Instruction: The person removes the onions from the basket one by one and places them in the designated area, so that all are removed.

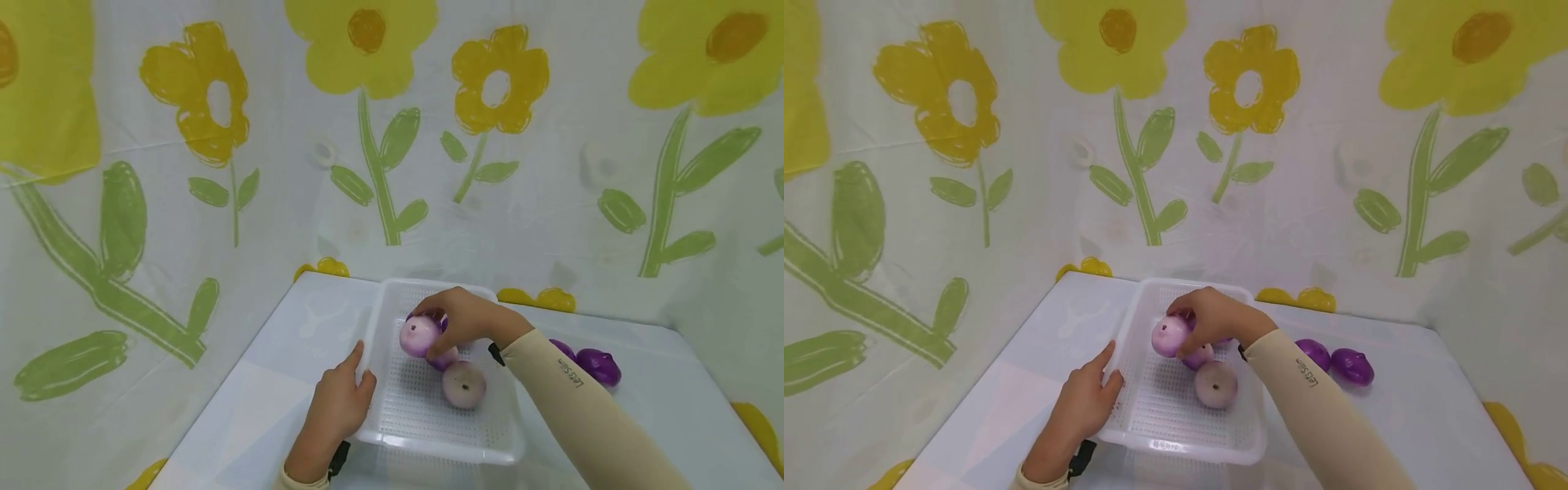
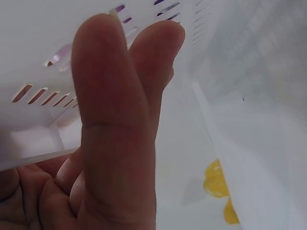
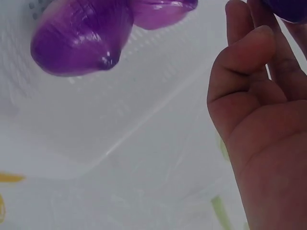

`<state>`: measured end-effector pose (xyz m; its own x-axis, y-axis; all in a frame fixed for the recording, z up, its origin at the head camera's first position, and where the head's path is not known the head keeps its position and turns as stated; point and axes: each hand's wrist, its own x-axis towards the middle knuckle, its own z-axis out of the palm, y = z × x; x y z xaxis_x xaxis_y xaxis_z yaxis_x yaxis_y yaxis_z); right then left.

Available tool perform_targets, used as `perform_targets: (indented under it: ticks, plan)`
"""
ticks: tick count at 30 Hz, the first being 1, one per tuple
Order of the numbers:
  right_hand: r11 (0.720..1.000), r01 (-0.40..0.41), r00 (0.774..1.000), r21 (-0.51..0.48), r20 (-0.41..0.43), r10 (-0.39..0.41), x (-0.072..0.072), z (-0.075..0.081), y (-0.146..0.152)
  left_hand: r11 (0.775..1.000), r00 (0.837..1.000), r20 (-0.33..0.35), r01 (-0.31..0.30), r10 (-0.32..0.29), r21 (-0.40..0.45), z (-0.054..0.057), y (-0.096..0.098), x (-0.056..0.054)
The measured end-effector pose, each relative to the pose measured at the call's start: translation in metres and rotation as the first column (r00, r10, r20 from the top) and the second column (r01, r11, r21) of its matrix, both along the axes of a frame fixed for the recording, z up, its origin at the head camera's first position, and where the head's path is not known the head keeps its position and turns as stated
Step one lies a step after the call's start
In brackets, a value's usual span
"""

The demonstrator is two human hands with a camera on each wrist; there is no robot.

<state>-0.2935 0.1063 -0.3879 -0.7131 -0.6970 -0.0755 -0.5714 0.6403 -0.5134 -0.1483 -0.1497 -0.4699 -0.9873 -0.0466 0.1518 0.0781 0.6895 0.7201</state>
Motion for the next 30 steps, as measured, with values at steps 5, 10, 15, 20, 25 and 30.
perform_targets:
  ticks: [5,10,15,20,25,30]
  plan:
    - [0.999,-0.012,0.999,-0.03,-0.051,0.01,0.006,0.011,0.014,1.0,1.0,0.012,-0.004,0.004,-0.003,0.0,-0.001,-0.003]
    - [0.995,-0.034,0.996,-0.089,-0.08,0.026,0.021,0.014,0.035,1.0,1.0,0.016,-0.003,0.003,0.002,0.0,-0.001,-0.002]
    - [0.984,-0.045,0.994,-0.172,-0.107,0.027,0.046,0.015,0.064,1.0,0.999,0.033,0.013,-0.013,0.022,-0.001,-0.001,0.0]
    - [0.967,0.002,0.992,-0.256,-0.118,-0.033,0.066,0.012,0.093,1.0,1.0,0.029,0.011,-0.012,0.028,-0.003,0.0,-0.002]
    - [0.922,0.104,0.987,-0.372,-0.073,-0.141,0.089,0.003,0.13,0.999,0.999,0.044,0.003,-0.004,0.04,-0.004,0.002,-0.002]
    - [0.87,0.192,0.964,-0.454,-0.082,-0.255,0.114,-0.019,0.164,0.999,0.999,0.042,-0.009,0.007,0.031,-0.004,0.001,0.0]
